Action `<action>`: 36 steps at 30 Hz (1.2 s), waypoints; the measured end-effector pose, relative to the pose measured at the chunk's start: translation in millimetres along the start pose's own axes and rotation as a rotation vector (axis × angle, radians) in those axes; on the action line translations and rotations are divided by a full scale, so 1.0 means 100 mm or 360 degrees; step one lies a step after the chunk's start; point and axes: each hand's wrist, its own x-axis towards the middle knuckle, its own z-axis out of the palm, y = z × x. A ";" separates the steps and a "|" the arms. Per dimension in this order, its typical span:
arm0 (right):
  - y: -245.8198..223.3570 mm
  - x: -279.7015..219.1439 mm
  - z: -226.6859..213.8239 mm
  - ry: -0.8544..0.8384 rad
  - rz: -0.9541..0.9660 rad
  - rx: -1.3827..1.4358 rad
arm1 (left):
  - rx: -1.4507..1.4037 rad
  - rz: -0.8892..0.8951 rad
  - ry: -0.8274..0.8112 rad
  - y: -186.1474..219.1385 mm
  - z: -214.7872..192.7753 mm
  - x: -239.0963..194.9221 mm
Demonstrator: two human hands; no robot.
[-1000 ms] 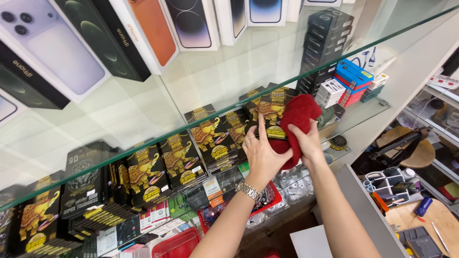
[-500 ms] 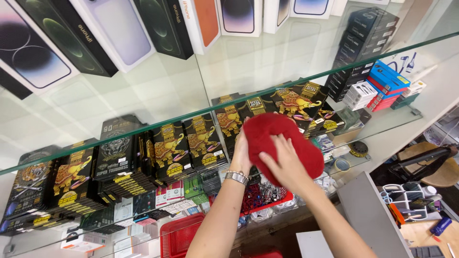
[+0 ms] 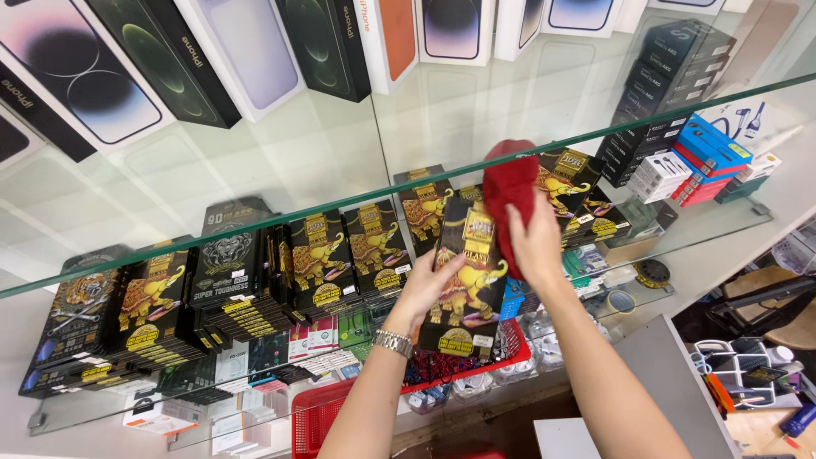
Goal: The person wipes the surfaces of multiple small product boxes on a glass shelf using a red cloth. They handle the boxes one at a time, wiping each and then placing it back on the shelf. The action is repeated across several boxes in a row.
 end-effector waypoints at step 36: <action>0.07 -1.21 0.55 -0.0171 0.0256 0.1065 | -0.1251 0.0167 0.1315 0.05 -0.66 0.04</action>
